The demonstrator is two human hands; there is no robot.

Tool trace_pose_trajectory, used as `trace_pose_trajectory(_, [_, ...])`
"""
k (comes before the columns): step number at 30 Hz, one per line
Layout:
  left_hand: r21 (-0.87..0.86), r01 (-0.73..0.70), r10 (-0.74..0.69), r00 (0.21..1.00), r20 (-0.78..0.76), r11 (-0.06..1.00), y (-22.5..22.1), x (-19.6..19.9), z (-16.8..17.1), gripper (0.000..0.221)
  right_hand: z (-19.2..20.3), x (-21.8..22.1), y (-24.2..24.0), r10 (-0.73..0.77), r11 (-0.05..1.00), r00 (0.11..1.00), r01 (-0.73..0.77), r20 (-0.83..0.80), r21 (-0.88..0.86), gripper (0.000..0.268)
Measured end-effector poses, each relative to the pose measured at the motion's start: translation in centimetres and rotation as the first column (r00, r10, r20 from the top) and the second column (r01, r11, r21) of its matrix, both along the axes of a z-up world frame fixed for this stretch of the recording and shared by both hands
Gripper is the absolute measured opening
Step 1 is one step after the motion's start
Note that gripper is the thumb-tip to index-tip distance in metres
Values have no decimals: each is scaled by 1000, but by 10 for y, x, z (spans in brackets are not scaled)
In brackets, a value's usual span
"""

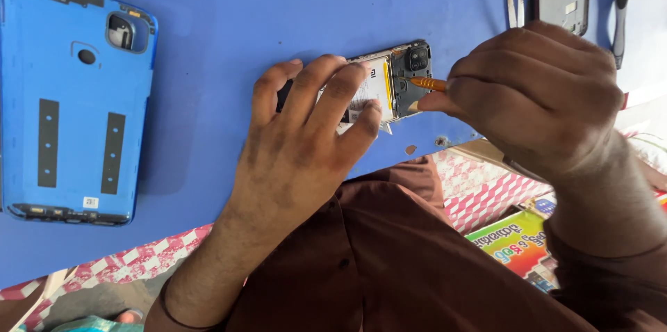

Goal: The person uses a screwdriver to remove several screws from the internal frame of a disassembled smartphone. They carefully place the screws on the table and continue unscrewing components near the camera module.

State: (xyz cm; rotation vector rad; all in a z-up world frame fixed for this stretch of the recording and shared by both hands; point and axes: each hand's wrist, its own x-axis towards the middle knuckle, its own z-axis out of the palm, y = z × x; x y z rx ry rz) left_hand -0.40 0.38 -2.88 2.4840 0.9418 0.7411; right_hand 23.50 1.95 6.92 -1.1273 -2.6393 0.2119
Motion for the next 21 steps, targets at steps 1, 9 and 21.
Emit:
trace_pose_trajectory(1, [-2, -2, 2, 1000, 3, 1000, -1, -1, 1, 17, 7, -1, 1, 28, 1000, 997, -26, 78, -16, 28])
trace_pose_trajectory(9, [35, -22, 20, 999, 45, 999, -6, -3, -2, 21, 44, -17, 5, 125, 986, 816, -163, 564, 18, 18])
trace_pose_trajectory(21, [67, -24, 21, 999, 43, 997, -8, -5, -6, 24, 51, -27, 12, 170, 948, 610, -315, 774, 41, 27])
